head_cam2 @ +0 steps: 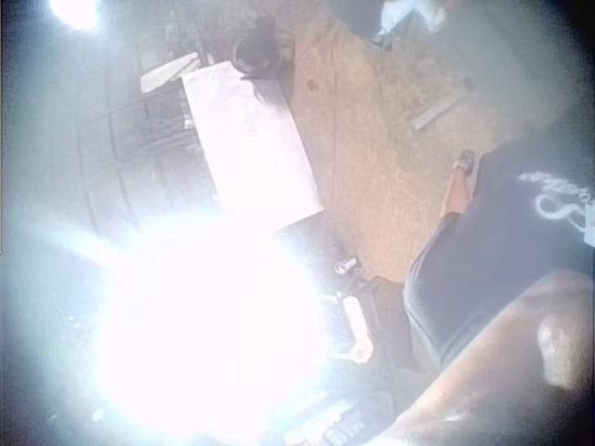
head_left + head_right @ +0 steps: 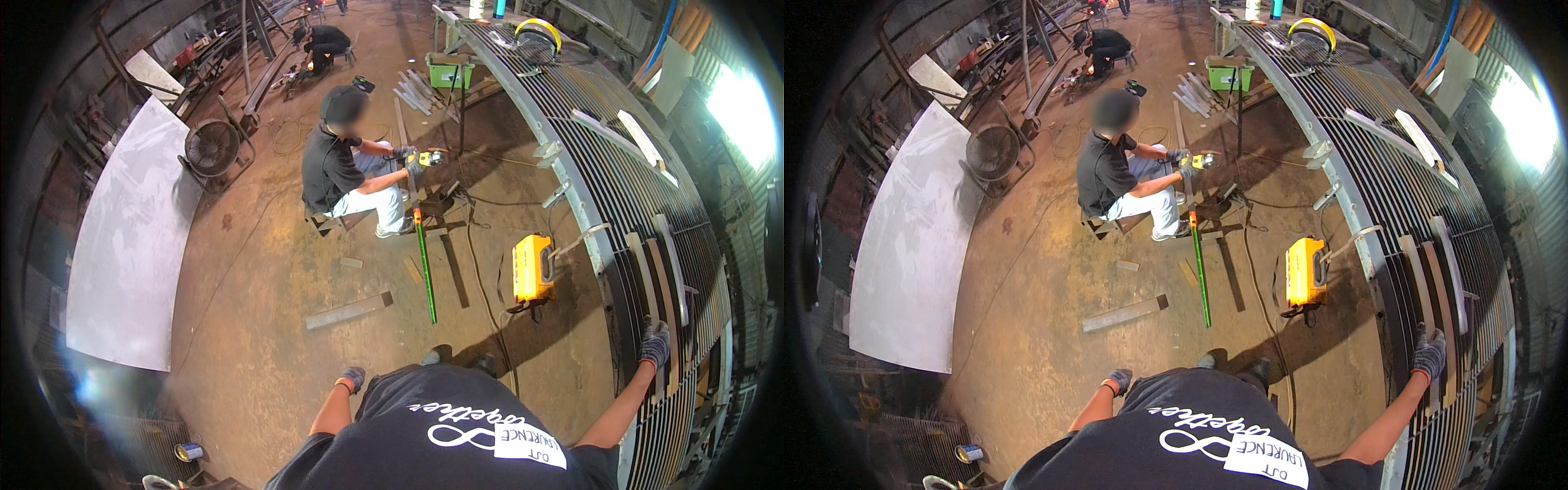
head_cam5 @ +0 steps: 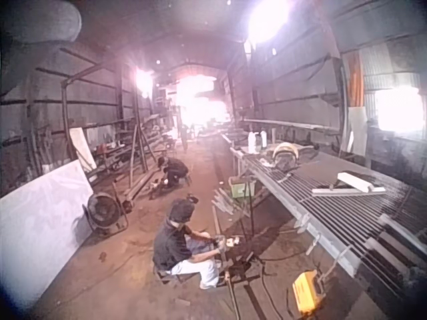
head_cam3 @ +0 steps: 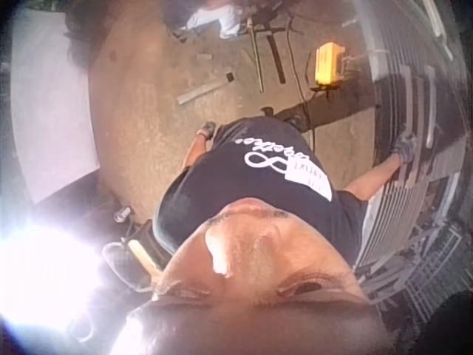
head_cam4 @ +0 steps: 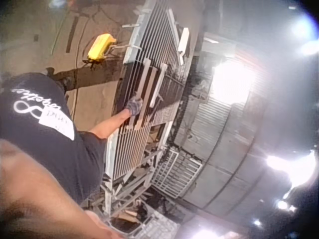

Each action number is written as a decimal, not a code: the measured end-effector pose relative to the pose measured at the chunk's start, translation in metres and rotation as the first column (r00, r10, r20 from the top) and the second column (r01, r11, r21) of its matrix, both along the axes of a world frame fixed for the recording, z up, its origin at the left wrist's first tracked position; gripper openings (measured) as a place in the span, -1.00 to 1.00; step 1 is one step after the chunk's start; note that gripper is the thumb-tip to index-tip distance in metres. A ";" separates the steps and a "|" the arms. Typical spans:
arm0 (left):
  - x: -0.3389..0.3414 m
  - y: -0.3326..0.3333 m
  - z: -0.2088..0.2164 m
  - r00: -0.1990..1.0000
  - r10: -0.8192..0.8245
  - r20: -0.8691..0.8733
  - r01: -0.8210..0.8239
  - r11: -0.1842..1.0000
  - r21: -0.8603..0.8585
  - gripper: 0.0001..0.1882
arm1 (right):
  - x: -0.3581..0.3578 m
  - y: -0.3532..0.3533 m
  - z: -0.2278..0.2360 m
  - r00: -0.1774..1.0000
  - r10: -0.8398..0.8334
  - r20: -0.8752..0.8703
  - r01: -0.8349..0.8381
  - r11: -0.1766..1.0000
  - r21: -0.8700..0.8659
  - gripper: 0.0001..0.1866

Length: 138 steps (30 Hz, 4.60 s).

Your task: The person places metal bars onto a curved metal grate structure and measures them with a tape measure. Another person in the background uses an angle grinder on metal pieces. The camera wearer handles the bars and tape measure repeatedly to check dimensions and fit.

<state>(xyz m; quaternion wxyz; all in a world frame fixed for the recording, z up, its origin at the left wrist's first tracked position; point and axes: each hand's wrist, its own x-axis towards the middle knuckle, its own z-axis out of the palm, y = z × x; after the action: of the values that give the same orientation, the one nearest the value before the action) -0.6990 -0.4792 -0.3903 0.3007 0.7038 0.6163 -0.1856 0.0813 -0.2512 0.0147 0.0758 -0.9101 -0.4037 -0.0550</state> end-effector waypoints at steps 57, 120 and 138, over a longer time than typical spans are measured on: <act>0.024 0.029 0.065 0.679 0.707 0.200 -0.536 0.663 -0.522 -0.68 | 0.008 -0.002 -0.005 0.999 -0.035 0.031 0.037 0.998 -0.042 -0.16; 0.024 0.018 0.044 0.740 0.637 0.215 -0.491 0.730 -0.475 -0.60 | 0.007 -0.003 -0.005 0.999 -0.035 0.021 0.035 0.999 -0.014 -0.14; 0.036 0.042 0.072 0.681 0.708 0.188 -0.546 0.662 -0.514 -0.67 | 0.013 -0.006 -0.010 0.998 -0.007 0.063 0.007 1.000 -0.001 -0.31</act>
<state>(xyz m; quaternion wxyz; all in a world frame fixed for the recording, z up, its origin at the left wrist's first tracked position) -0.6634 -0.4375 -0.3183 0.6003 0.3818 0.7004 -0.0577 0.0944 -0.2576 0.0049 0.0623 -0.9094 -0.4026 -0.0837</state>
